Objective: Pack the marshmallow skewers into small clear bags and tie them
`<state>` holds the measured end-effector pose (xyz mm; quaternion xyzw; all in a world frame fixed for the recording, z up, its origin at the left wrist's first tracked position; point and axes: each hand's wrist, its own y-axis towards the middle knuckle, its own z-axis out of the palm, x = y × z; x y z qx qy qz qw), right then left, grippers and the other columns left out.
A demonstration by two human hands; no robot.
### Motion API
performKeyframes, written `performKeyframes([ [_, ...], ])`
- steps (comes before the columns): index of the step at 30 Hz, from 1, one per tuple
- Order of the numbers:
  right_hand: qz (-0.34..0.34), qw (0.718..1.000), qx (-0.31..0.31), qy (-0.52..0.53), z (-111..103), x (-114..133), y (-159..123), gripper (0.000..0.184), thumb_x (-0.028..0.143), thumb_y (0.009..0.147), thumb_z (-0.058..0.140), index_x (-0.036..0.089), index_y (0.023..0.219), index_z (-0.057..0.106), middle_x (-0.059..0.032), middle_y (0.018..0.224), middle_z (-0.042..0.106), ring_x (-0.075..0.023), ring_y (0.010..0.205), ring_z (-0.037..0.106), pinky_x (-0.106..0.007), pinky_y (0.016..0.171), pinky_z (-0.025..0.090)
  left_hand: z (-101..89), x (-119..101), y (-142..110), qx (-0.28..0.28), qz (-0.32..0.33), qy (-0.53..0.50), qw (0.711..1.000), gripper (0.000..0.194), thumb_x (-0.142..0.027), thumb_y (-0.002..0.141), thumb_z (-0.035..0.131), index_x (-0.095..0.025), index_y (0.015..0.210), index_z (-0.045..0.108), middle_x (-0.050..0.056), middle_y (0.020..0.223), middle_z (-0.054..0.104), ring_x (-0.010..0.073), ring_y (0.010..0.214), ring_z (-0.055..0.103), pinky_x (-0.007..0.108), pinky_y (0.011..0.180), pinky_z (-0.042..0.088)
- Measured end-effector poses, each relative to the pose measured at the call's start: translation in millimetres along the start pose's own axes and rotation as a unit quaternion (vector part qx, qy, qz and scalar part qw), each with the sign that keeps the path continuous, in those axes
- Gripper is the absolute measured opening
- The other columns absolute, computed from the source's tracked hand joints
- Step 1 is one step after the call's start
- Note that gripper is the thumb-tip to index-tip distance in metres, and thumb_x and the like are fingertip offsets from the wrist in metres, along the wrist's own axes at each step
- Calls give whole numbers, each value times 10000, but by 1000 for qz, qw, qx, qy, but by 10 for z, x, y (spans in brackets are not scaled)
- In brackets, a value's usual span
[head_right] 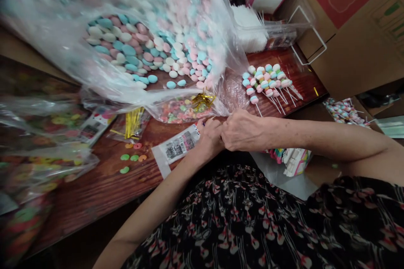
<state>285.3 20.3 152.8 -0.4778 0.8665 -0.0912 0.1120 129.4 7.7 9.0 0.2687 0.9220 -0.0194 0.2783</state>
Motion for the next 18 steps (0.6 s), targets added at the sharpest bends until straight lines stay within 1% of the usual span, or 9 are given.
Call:
performKeyframes([
  [2,-11,999,40,-15,-14,-32,-10,185,91,865,491,164,802,649,-46,786,657,-136,623,447,-320,590,232,-16,-13,-1,-4,4,9,1000,74,-196,793,602,-191,801,675,71,844,632,258,922,524,531,1002,273],
  [4,-14,996,76,-33,15,-62,-31,216,69,875,462,150,801,649,-59,777,654,-144,617,463,-319,577,220,-34,-22,-10,-5,10,19,1000,81,-213,808,601,-195,826,677,73,862,636,261,933,525,528,1011,266],
  [6,-14,996,87,-34,74,-85,-77,215,66,877,459,145,799,643,-63,768,651,-151,625,482,-318,573,212,-56,-31,-22,1,19,27,999,95,-227,811,609,-201,871,677,74,889,637,270,961,522,529,1024,256],
  [8,-10,997,68,-19,148,-99,-146,183,84,879,472,141,823,636,-62,773,654,-149,632,491,-316,576,206,-80,-40,-32,14,22,34,999,133,-228,810,613,-205,926,675,74,911,635,277,980,520,528,1025,257],
  [11,18,1000,7,2,268,-110,-261,134,126,880,487,139,863,620,-65,802,660,-145,651,497,-310,590,203,-106,-57,-38,28,17,39,999,156,-222,815,608,-214,956,674,75,926,631,278,984,518,519,1002,275],
  [14,48,998,-44,18,379,-124,-364,116,134,854,495,142,850,610,-62,801,654,-141,658,488,-305,599,203,-120,-60,-56,34,17,38,999,180,-241,819,619,-215,990,670,84,946,632,287,1000,517,511,978,291],
  [16,74,994,-71,28,450,-145,-436,119,127,827,497,143,831,615,-55,781,648,-132,637,469,-300,593,201,-136,-41,-85,27,15,33,999,288,-284,812,653,-205,1089,650,99,995,637,295,1018,519,503,966,311],
  [18,112,988,-103,37,533,-167,-524,139,120,815,488,148,796,623,-42,737,634,-128,609,454,-297,579,194,-172,-3,-126,6,7,18,1000,448,-334,797,690,-183,1210,604,124,1077,637,302,1040,522,491,957,345],
])
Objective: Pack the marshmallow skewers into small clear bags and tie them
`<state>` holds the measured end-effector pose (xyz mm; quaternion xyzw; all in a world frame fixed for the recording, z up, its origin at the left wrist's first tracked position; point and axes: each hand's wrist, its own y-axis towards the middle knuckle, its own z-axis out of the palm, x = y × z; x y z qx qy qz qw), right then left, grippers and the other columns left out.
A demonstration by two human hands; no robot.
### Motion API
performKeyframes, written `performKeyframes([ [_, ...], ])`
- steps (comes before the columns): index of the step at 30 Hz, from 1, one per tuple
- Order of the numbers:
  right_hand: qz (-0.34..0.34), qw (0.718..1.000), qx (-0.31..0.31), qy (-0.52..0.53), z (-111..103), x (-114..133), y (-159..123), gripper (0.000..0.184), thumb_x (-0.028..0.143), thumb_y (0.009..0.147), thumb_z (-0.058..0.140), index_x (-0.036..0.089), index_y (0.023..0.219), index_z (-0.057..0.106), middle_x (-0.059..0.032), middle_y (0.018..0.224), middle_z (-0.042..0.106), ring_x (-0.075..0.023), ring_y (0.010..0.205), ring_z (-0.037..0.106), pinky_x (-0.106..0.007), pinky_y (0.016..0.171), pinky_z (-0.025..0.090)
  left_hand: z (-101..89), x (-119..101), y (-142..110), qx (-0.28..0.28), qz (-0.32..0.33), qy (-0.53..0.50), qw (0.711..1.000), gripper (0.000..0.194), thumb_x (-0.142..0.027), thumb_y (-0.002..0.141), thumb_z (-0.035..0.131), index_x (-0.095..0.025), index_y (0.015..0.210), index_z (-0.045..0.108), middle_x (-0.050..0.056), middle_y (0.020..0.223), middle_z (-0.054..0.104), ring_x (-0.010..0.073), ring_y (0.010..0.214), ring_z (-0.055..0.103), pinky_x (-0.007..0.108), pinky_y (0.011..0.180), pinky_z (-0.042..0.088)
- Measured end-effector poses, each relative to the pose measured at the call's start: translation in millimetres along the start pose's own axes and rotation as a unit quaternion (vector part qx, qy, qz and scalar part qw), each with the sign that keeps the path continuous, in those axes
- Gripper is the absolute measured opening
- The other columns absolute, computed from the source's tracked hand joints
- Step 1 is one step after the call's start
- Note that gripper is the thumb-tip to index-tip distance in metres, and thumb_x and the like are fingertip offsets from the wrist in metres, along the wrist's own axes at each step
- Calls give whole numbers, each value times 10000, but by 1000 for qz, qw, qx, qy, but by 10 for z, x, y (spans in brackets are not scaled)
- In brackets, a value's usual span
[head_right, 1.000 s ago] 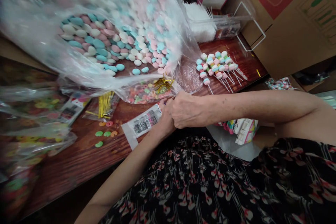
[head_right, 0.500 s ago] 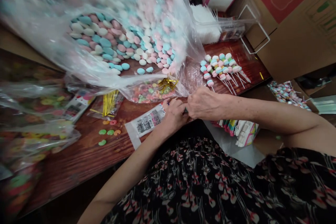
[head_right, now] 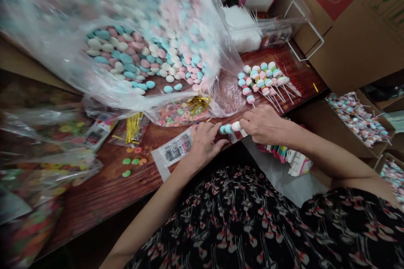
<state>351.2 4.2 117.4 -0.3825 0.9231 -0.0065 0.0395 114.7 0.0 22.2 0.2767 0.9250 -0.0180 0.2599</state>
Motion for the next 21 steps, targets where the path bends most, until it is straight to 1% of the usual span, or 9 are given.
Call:
performKeyframes([
  [2,37,998,-44,27,82,-38,-111,179,118,831,468,154,767,630,-25,685,611,-127,594,458,-290,568,205,-53,47,-46,-37,-16,-37,999,557,-373,781,714,-163,1276,571,147,1153,628,304,1069,527,477,954,387],
  [3,55,995,-68,54,132,-45,-167,198,120,847,457,156,769,635,-19,670,603,-126,596,469,-282,568,227,-85,69,-69,-57,-24,-67,996,576,-390,781,716,-161,1288,568,151,1180,626,300,1085,532,468,958,407],
  [5,86,981,-116,133,245,-27,-264,218,130,880,441,157,798,642,-12,674,606,-120,615,499,-257,591,297,-144,98,-113,-82,-43,-153,984,542,-412,811,682,-173,1286,582,141,1204,641,279,1104,558,444,969,440],
  [8,114,944,-173,258,407,85,-327,201,164,909,451,155,829,635,-16,700,625,-111,633,537,-231,640,383,-192,92,-168,-73,-93,-306,945,415,-424,900,560,-191,1233,643,98,1163,699,232,1054,632,397,965,481],
  [11,128,919,-203,312,513,241,-305,192,185,907,467,159,816,634,-19,682,623,-117,619,556,-233,638,418,-174,39,-217,-72,-152,-408,898,378,-439,912,535,-185,1127,715,69,1071,749,217,970,682,374,933,515],
  [13,133,917,-212,310,553,335,-286,183,184,896,474,163,817,637,-27,690,633,-128,628,572,-244,645,434,-137,-2,-254,-84,-164,-431,884,355,-440,887,577,-191,1081,739,62,1053,759,221,952,694,378,935,523],
  [16,147,911,-225,312,602,456,-288,170,180,885,482,170,812,635,-32,692,636,-136,625,572,-255,638,442,-64,-55,-312,-80,-161,-445,877,321,-428,876,598,-212,1057,751,57,1059,759,219,945,701,378,934,528],
  [18,160,895,-240,339,639,533,-303,163,187,884,489,178,803,630,-24,681,625,-137,606,559,-259,620,440,-18,-85,-339,-68,-167,-464,867,331,-433,888,579,-205,1060,748,61,1037,763,211,916,704,368,902,539],
  [21,192,857,-260,402,691,641,-327,142,208,882,514,199,792,623,-6,673,605,-143,594,555,-272,602,439,-9,-111,-346,-68,-174,-483,856,375,-444,922,526,-186,1108,724,74,1037,758,204,923,697,357,895,535],
])
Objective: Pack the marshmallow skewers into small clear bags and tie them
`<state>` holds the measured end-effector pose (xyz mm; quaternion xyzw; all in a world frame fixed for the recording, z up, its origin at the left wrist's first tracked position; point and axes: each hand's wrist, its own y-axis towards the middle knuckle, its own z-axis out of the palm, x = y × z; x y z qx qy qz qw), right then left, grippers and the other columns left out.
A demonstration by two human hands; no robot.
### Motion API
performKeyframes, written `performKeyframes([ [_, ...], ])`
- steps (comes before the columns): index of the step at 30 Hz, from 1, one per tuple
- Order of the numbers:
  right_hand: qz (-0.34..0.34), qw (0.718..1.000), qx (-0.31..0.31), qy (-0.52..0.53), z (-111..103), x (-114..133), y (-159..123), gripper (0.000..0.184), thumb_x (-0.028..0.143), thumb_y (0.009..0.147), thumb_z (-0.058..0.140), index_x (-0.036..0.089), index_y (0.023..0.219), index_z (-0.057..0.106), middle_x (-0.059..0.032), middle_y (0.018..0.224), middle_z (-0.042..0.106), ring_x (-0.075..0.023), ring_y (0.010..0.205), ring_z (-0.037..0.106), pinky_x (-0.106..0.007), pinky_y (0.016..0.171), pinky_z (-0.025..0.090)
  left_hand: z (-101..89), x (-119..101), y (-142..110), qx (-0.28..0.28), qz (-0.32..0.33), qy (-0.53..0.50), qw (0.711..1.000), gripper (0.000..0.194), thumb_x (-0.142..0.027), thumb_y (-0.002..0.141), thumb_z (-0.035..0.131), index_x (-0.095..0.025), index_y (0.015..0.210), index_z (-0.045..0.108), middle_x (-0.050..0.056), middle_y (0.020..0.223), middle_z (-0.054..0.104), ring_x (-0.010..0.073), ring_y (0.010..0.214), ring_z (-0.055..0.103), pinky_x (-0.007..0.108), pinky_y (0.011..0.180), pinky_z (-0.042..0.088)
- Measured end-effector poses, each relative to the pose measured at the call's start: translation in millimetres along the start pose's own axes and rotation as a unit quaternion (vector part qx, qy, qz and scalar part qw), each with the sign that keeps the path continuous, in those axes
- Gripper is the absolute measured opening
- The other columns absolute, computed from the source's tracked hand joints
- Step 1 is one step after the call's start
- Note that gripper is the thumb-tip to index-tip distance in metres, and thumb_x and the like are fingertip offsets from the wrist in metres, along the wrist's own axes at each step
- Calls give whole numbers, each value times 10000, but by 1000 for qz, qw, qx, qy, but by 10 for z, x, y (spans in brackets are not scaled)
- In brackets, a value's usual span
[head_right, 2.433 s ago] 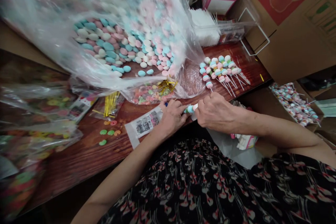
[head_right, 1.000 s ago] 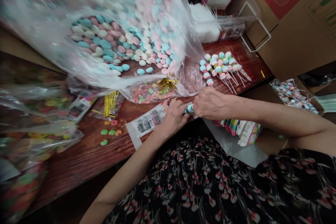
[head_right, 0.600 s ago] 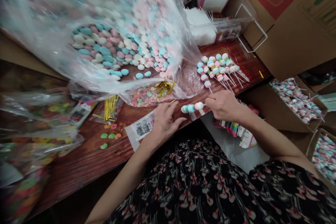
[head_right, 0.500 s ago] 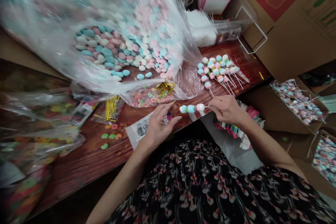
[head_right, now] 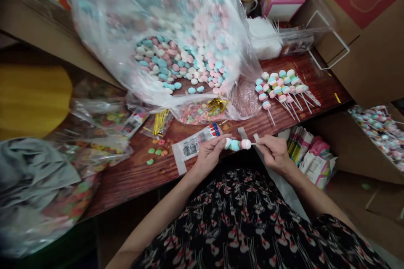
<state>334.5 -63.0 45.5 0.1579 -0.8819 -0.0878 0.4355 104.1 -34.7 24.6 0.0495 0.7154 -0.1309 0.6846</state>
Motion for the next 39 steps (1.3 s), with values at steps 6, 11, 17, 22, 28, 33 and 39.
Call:
performKeyframes([
  [6,134,984,-93,78,111,-27,-88,95,257,868,583,230,798,642,14,677,595,-152,588,533,-289,587,431,-335,-179,-71,-33,146,241,959,453,-422,947,488,-210,1343,541,110,1194,679,234,1072,625,397,950,486],
  [11,195,956,-184,116,186,-123,-25,108,297,842,630,213,787,669,23,658,588,-138,586,513,-270,575,417,-636,-154,-225,12,149,586,797,298,-236,867,560,-171,1149,633,152,1139,644,294,1038,577,442,903,480],
  [17,156,962,-164,156,334,-89,57,104,272,845,643,199,785,688,21,694,630,-121,631,550,-245,621,434,-610,-18,-200,18,139,672,727,249,-130,877,484,-127,1070,641,149,1034,661,266,898,591,392,775,494],
  [22,153,965,-146,159,387,-99,34,117,261,856,635,198,773,688,25,688,630,-114,626,553,-238,611,428,-641,-6,-164,-58,162,646,744,157,-174,905,527,-163,990,659,103,968,680,235,870,589,342,736,466],
  [28,153,967,-143,147,376,-130,44,115,247,858,629,196,767,679,32,679,626,-108,616,549,-232,609,429,-684,151,-185,-97,232,599,761,105,-141,856,587,-187,829,676,68,815,677,222,808,582,333,704,465],
  [33,128,975,-114,141,400,-122,90,138,236,868,609,191,748,662,36,664,622,-97,590,543,-218,582,424,-729,228,-247,-81,282,566,770,94,-138,853,601,-182,880,679,64,845,696,215,821,594,335,762,501],
  [39,119,978,-108,130,409,-115,97,145,231,873,602,189,744,654,29,668,625,-101,598,548,-223,591,429,-723,160,-338,-67,239,521,816,173,-113,887,537,-176,949,685,90,964,704,222,921,607,353,822,515],
])
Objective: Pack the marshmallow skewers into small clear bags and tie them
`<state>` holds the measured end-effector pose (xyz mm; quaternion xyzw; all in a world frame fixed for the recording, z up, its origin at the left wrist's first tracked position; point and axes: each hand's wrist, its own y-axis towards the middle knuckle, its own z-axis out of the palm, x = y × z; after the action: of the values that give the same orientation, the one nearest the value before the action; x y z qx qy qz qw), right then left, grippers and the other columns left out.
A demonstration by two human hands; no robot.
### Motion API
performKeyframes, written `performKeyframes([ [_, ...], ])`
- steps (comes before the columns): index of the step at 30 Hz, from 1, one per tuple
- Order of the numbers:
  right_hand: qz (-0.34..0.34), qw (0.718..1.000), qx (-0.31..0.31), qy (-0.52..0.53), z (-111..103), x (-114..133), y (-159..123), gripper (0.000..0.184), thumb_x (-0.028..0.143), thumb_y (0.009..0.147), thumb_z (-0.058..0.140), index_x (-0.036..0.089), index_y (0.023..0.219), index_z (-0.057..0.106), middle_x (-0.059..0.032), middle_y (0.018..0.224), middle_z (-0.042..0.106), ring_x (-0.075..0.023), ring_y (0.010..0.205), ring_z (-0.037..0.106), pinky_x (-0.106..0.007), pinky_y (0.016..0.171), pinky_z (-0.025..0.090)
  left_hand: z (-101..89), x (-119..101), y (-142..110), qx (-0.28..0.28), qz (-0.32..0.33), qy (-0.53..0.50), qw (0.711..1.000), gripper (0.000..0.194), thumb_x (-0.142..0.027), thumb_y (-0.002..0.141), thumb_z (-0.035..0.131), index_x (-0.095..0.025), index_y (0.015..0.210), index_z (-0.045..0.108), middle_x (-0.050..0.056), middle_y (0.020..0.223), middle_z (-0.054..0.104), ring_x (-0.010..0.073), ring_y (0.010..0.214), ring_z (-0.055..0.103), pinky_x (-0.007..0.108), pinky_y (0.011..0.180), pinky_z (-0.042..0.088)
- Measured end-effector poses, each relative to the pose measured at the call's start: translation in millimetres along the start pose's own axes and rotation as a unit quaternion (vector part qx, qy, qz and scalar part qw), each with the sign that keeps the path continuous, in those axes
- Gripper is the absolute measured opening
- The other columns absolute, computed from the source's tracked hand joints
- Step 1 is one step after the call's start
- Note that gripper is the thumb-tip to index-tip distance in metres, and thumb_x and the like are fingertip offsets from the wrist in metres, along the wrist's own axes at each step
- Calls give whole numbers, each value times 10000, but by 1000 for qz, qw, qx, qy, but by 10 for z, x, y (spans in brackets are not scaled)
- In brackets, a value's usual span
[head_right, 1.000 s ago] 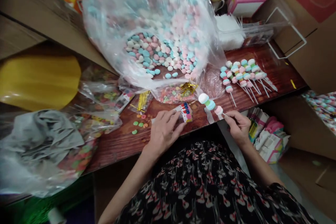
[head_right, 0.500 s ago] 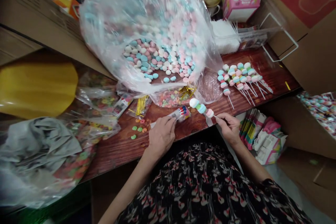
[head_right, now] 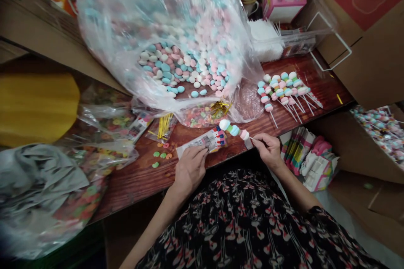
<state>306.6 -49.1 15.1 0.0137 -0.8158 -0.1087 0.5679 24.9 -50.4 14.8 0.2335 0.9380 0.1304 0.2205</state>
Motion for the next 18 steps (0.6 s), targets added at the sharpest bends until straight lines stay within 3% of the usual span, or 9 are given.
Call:
performKeyframes([
  [4,-8,1000,4,-7,-5,4,-28,131,223,871,608,196,752,657,31,682,634,-103,610,560,-224,601,433,9,44,57,-64,-85,-86,991,125,-171,875,602,-197,777,675,35,778,676,176,780,610,323,740,508],
  [7,-15,1000,3,-9,-27,8,-47,115,209,866,610,203,762,658,32,689,634,-106,615,564,-227,603,436,37,113,89,-107,-102,-78,986,105,-210,851,653,-199,752,686,26,741,676,176,744,603,335,732,498],
  [13,-55,998,30,-28,-86,22,-48,102,184,866,606,200,773,645,28,681,620,-102,598,555,-226,593,436,50,256,34,-38,-73,-84,993,132,-247,898,607,-196,912,728,59,882,736,183,833,673,319,776,531],
  [18,-88,991,85,-55,-118,52,20,106,176,871,594,194,779,643,26,660,608,-97,582,546,-222,578,425,18,332,39,-17,-116,-136,984,170,-267,905,586,-186,870,730,49,831,724,155,763,675,271,711,523],
])
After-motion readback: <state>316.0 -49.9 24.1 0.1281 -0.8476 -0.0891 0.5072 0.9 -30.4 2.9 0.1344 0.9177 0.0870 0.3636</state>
